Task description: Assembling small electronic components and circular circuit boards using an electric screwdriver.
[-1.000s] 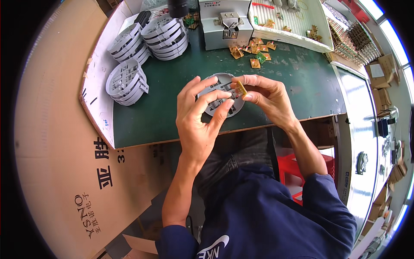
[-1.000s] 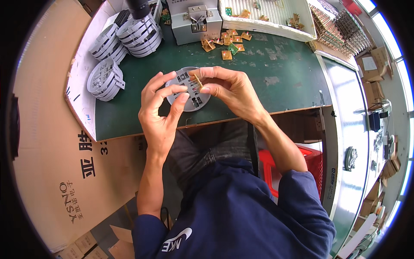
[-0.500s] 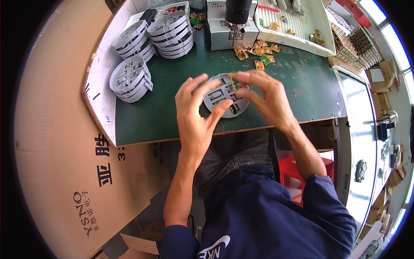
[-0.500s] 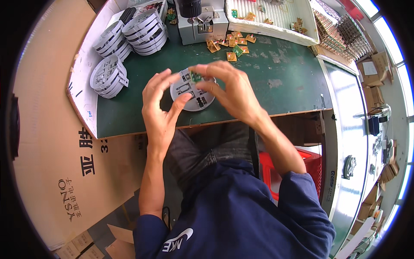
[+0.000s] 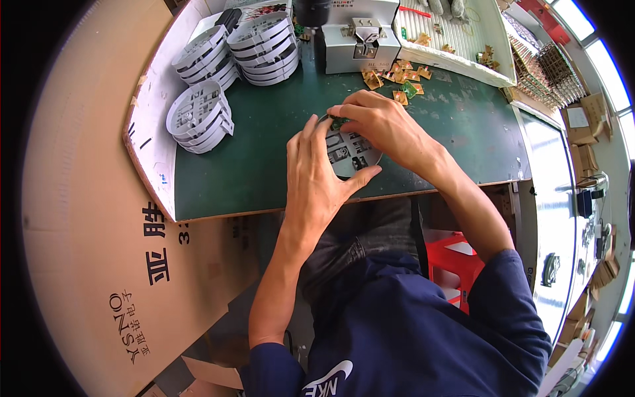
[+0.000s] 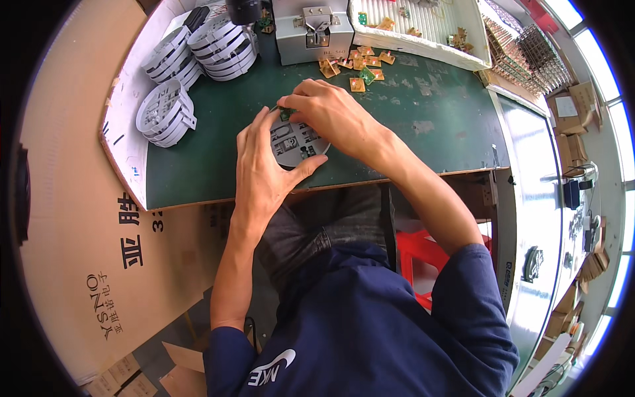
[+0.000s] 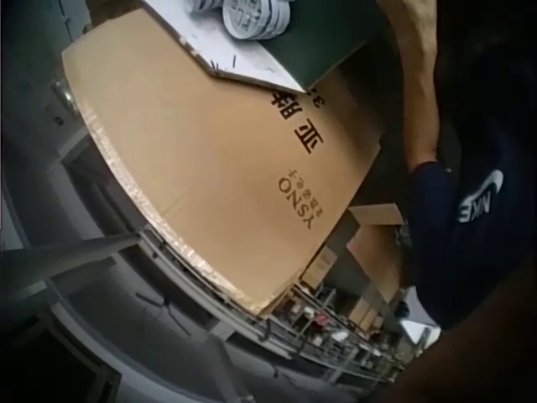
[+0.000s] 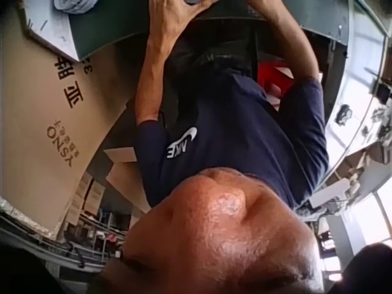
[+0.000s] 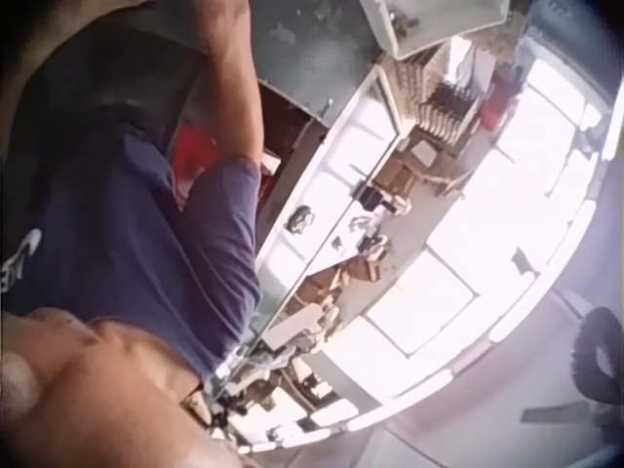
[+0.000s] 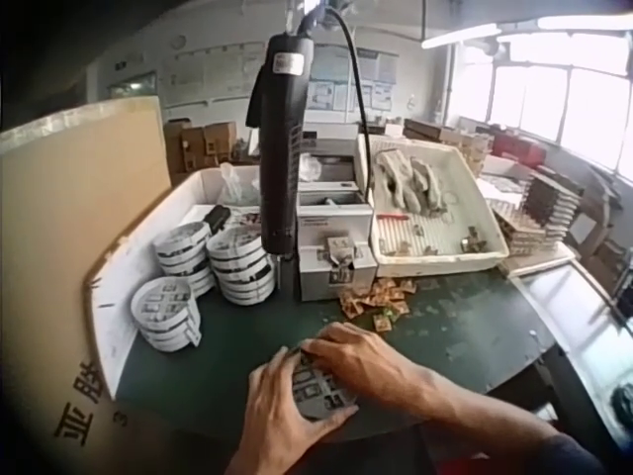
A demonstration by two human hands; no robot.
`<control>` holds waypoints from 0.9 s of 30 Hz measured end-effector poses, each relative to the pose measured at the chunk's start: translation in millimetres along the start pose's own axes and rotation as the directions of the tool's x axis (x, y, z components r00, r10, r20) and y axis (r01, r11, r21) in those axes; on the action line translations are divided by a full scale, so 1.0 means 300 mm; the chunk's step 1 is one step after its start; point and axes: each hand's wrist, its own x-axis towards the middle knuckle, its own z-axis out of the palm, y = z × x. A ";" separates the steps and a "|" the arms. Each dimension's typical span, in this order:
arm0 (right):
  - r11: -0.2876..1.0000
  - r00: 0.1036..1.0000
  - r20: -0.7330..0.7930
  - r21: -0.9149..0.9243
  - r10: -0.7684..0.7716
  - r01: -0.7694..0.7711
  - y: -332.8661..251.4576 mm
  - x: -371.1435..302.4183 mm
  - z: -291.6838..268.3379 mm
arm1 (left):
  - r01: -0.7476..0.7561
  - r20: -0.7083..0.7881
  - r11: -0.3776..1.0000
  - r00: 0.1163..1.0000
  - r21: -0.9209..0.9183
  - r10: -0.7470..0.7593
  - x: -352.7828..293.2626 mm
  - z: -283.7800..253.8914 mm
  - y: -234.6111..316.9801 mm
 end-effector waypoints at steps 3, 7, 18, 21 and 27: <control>0.999 1.000 0.008 -0.038 -0.001 0.001 0.001 0.009 -0.003 | 0.006 0.013 0.999 1.000 0.054 -0.007 0.005 -0.006 0.006; 0.998 0.998 -0.059 0.065 0.025 -0.021 0.016 -0.006 -0.014 | -0.014 0.042 0.992 0.999 0.125 0.009 0.005 -0.008 0.006; 0.990 0.998 -0.053 0.139 0.025 -0.017 0.042 -0.012 -0.019 | -0.015 0.061 0.989 0.998 0.146 0.006 0.008 -0.016 0.012; 0.985 0.998 -0.036 0.166 0.043 -0.036 0.046 -0.011 -0.019 | -0.031 0.064 0.989 0.998 0.146 0.022 0.006 -0.015 0.000; 0.996 0.999 -0.050 0.086 0.002 0.003 0.051 -0.012 -0.016 | -0.033 0.071 0.986 0.997 0.161 0.022 0.009 -0.017 0.000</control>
